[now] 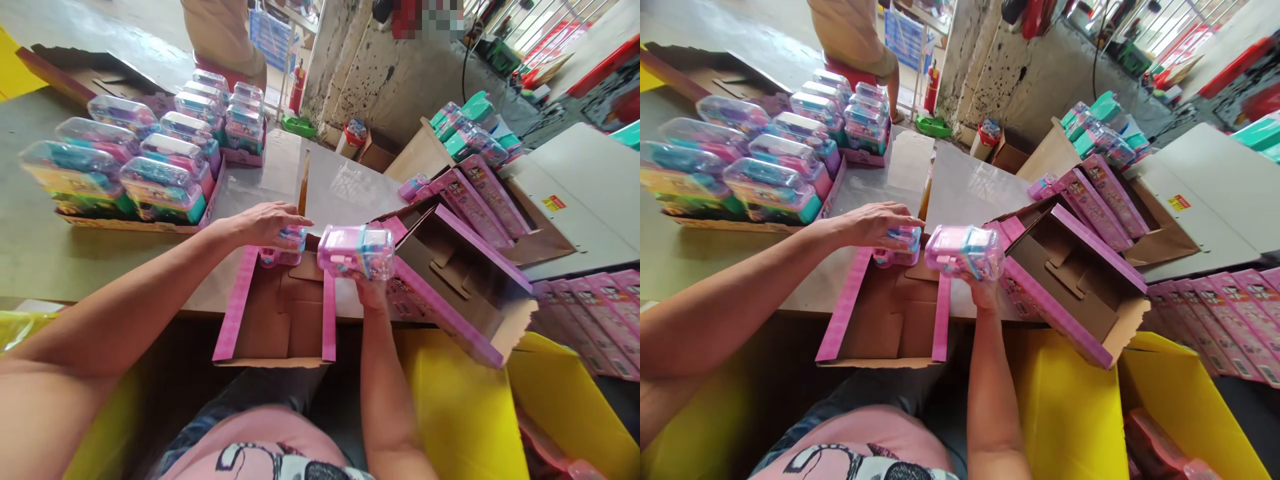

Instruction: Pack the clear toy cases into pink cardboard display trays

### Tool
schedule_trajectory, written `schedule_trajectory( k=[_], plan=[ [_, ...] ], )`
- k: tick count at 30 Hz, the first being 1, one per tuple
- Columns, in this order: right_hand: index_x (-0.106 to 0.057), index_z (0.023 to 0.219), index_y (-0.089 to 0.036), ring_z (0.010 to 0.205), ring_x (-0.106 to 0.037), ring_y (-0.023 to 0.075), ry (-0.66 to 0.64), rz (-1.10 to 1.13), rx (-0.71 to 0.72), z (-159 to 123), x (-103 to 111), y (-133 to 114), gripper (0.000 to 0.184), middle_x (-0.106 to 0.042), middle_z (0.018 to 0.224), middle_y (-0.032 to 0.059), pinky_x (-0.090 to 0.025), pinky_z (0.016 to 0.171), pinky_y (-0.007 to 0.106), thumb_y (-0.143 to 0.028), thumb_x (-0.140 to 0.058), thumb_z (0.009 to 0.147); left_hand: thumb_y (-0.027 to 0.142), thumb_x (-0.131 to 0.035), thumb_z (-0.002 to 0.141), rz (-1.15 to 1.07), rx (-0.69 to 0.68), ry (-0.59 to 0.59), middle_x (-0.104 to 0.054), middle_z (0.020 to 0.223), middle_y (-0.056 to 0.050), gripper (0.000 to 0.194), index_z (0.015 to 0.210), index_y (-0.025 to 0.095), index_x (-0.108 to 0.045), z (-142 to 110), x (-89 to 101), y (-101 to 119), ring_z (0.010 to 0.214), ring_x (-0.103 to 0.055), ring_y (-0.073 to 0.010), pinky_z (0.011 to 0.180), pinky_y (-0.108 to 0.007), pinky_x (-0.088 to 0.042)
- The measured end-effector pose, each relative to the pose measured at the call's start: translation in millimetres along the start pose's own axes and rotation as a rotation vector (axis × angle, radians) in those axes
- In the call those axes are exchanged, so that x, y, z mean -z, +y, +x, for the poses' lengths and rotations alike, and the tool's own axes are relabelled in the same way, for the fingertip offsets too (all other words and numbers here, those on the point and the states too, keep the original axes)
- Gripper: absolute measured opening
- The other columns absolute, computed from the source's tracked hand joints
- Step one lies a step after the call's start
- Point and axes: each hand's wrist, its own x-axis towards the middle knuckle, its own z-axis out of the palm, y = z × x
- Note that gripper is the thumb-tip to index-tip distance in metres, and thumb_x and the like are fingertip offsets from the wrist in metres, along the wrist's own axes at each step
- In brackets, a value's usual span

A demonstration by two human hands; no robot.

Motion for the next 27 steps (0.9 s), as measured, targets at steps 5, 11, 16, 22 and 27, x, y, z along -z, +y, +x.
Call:
schedule_trajectory(
  k=[5,11,16,22,27],
  plan=[
    [-0.059,0.104,-0.027,0.089,-0.069,0.0177,0.041,0.13,0.052,18.3,-36.4,22.3,0.047,-0.07,0.094,-0.0016,-0.059,0.092,0.038,-0.028,-0.079,0.061,0.057,-0.062,0.088,0.029,0.036,0.014,-0.06,0.121,-0.008,0.064,0.145,0.033,-0.049,-6.5,-2.5,1.0,0.111,-0.057,-0.024,0.094,-0.031,-0.041],
    [-0.058,0.113,-0.025,0.088,-0.07,0.0203,-0.033,0.005,-0.022,21.0,-30.7,36.9,0.06,-0.072,0.095,0.0016,-0.061,0.089,0.043,-0.027,-0.086,0.06,0.06,-0.069,0.081,0.028,0.1,-0.004,-0.061,0.123,-0.009,0.082,0.15,0.026,-0.041,-6.0,-0.3,2.4,0.111,-0.058,-0.0258,0.095,-0.031,-0.041],
    [-0.059,0.119,-0.025,0.098,-0.07,0.02,-0.082,-0.085,0.0,20.9,-22.3,36.0,0.066,-0.072,0.102,0.002,-0.06,0.094,0.04,-0.022,-0.089,0.06,0.057,-0.067,0.083,0.024,0.126,0.017,-0.061,0.122,-0.008,0.077,0.149,0.027,-0.04,-13.0,2.6,-2.3,0.111,-0.058,-0.0256,0.094,-0.031,-0.042],
    [-0.063,0.115,-0.022,0.093,-0.071,0.0203,-0.163,-0.143,-0.081,21.6,-8.2,41.4,0.062,-0.071,0.104,0.0038,-0.059,0.094,0.043,-0.022,-0.089,0.059,0.054,-0.066,0.085,0.031,0.074,-0.015,-0.062,0.119,-0.008,0.07,0.147,0.028,-0.045,-17.0,11.5,-3.2,0.109,-0.059,-0.0243,0.092,-0.03,-0.043],
    [-0.066,0.11,-0.023,0.113,-0.065,0.0234,-0.196,-0.304,-0.078,21.6,-6.4,29.8,0.059,-0.07,0.111,0.004,-0.053,0.104,0.046,-0.02,-0.09,0.056,0.05,-0.066,0.086,0.041,0.08,-0.069,-0.061,0.124,-0.01,0.068,0.147,0.026,-0.046,-18.9,15.8,0.5,0.111,-0.057,-0.0254,0.094,-0.031,-0.042]
  ],
)
